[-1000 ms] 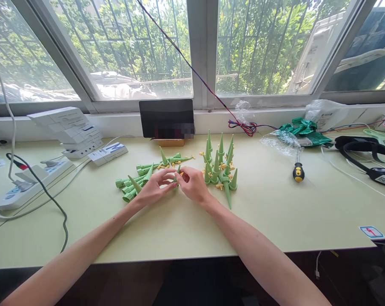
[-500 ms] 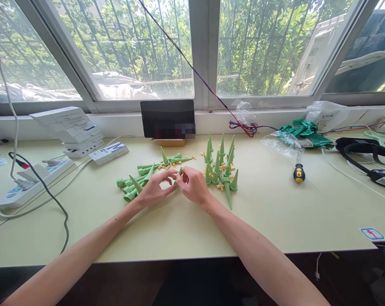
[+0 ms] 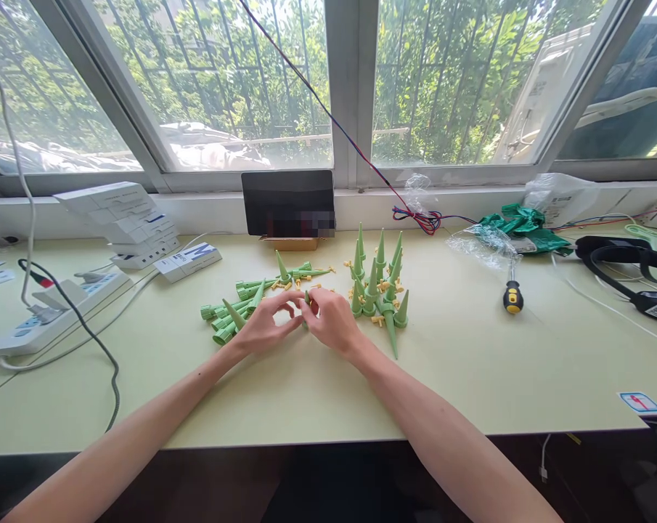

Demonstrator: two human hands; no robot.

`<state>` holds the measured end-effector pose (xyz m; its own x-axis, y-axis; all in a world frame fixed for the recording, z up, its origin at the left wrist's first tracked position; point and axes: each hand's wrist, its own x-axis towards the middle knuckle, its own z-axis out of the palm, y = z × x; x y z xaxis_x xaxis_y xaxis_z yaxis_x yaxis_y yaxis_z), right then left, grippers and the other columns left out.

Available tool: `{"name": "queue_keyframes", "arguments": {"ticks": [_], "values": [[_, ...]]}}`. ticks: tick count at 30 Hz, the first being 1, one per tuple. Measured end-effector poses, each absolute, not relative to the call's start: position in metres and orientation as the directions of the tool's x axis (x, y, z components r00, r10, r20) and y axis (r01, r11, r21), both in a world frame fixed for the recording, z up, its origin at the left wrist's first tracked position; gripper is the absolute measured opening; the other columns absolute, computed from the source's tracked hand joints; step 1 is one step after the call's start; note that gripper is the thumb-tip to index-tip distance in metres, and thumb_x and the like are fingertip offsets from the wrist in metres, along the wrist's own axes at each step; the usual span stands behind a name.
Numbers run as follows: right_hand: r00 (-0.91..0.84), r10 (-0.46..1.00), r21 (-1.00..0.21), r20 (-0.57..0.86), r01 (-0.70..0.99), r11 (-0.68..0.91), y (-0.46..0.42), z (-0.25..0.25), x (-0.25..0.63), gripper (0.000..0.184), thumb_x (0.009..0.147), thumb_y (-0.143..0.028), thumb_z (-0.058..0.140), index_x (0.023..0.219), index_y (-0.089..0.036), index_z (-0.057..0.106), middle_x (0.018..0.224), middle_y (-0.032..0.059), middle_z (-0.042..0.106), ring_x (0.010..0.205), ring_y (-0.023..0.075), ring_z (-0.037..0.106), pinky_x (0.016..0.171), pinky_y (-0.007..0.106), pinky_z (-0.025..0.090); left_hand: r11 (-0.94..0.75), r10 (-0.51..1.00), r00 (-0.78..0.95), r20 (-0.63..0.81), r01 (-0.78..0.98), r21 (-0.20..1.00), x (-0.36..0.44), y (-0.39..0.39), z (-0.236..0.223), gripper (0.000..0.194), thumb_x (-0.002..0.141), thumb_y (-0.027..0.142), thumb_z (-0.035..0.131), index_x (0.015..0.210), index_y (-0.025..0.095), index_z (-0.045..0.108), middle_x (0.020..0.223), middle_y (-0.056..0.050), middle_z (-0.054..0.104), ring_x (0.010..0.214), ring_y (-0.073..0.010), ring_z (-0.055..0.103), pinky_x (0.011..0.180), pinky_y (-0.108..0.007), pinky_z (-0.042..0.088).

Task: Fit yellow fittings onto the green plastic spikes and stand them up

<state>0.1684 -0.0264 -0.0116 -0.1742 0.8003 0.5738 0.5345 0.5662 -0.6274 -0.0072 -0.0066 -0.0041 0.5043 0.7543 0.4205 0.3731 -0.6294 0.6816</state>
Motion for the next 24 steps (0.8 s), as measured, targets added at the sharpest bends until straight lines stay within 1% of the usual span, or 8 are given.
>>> {"name": "queue_keyframes", "arguments": {"ticks": [2,4,7,11,15,17,21,24], "values": [[-0.147,0.786,-0.612,0.601,0.548,0.571,-0.027,-0.01,0.17,0.03,0.091,-0.03,0.048,0.064,-0.021,0.039,0.062,-0.0011,0.049,0.056,0.0121,0.041,0.055,0.026,0.03,-0.638,0.748,0.495,0.442,0.352,0.685,-0.007,-0.007,-0.003,0.034,0.081,0.02,0.059,0.116,0.02,0.063,0.102,-0.007,0.069,0.089,-0.0195,0.062,0.076,-0.032,0.052],[-0.108,0.773,-0.601,0.625,0.566,0.565,-0.027,-0.006,0.173,0.03,0.091,-0.031,0.047,0.064,-0.021,0.039,0.061,-0.0007,0.049,0.056,0.0124,0.041,0.055,0.026,0.031,-0.634,0.762,0.447,0.469,0.369,0.679,-0.007,-0.007,-0.004,0.031,0.081,0.018,0.058,0.111,0.02,0.065,0.097,-0.006,0.069,0.087,-0.0194,0.063,0.073,-0.031,0.051],[-0.035,0.734,-0.579,0.679,0.59,0.563,-0.03,0.008,0.178,0.028,0.092,-0.032,0.046,0.066,-0.021,0.044,0.06,-0.0003,0.05,0.055,0.0128,0.043,0.056,0.026,0.034,-0.623,0.781,0.372,0.502,0.403,0.67,-0.006,-0.006,-0.007,0.024,0.082,0.018,0.056,0.103,0.021,0.068,0.085,-0.004,0.069,0.079,-0.0183,0.063,0.07,-0.03,0.05],[0.094,0.666,-0.566,0.74,0.622,0.542,-0.035,0.045,0.188,0.021,0.093,-0.033,0.046,0.079,-0.02,0.053,0.067,0.0016,0.058,0.057,0.0134,0.048,0.061,0.027,0.039,-0.616,0.786,0.373,0.493,0.413,0.67,-0.004,-0.006,-0.01,0.021,0.084,0.018,0.053,0.099,0.02,0.068,0.083,-0.004,0.069,0.074,-0.0165,0.063,0.064,-0.028,0.05],[0.075,0.65,-0.527,0.756,0.658,0.538,-0.028,0.078,0.196,0.013,0.092,-0.029,0.048,0.084,-0.02,0.054,0.067,0.0007,0.06,0.054,0.0121,0.049,0.061,0.027,0.039,-0.622,0.782,0.37,0.502,0.413,0.665,-0.002,-0.005,-0.011,0.021,0.084,0.018,0.052,0.097,0.019,0.067,0.084,-0.005,0.069,0.074,-0.0166,0.063,0.064,-0.028,0.051],[-0.017,0.682,-0.474,0.731,0.707,0.525,-0.018,0.081,0.198,0.012,0.087,-0.025,0.052,0.075,-0.02,0.052,0.062,-0.0003,0.058,0.052,0.0121,0.048,0.059,0.027,0.037,-0.624,0.781,0.366,0.506,0.416,0.661,-0.002,-0.005,-0.011,0.02,0.084,0.017,0.052,0.096,0.018,0.067,0.085,-0.005,0.07,0.074,-0.0165,0.063,0.063,-0.028,0.051],[-0.167,0.801,-0.407,0.575,0.791,0.458,0.006,0.071,0.196,0.021,0.079,-0.017,0.056,0.061,-0.021,0.044,0.056,0.0006,0.053,0.052,0.0128,0.045,0.055,0.026,0.034,-0.62,0.784,0.364,0.502,0.431,0.655,-0.001,-0.004,-0.011,0.02,0.083,0.015,0.051,0.094,0.019,0.067,0.083,-0.004,0.069,0.073,-0.0161,0.062,0.062,-0.027,0.051],[-0.182,0.859,-0.382,0.479,0.837,0.391,0.02,0.065,0.19,0.027,0.073,-0.008,0.057,0.056,-0.021,0.039,0.057,0.0024,0.051,0.054,0.0142,0.047,0.053,0.027,0.031,-0.62,0.784,0.37,0.498,0.435,0.654,-0.001,-0.005,-0.011,0.019,0.082,0.014,0.051,0.09,0.019,0.067,0.08,-0.004,0.069,0.071,-0.0162,0.062,0.061,-0.028,0.051]]}}
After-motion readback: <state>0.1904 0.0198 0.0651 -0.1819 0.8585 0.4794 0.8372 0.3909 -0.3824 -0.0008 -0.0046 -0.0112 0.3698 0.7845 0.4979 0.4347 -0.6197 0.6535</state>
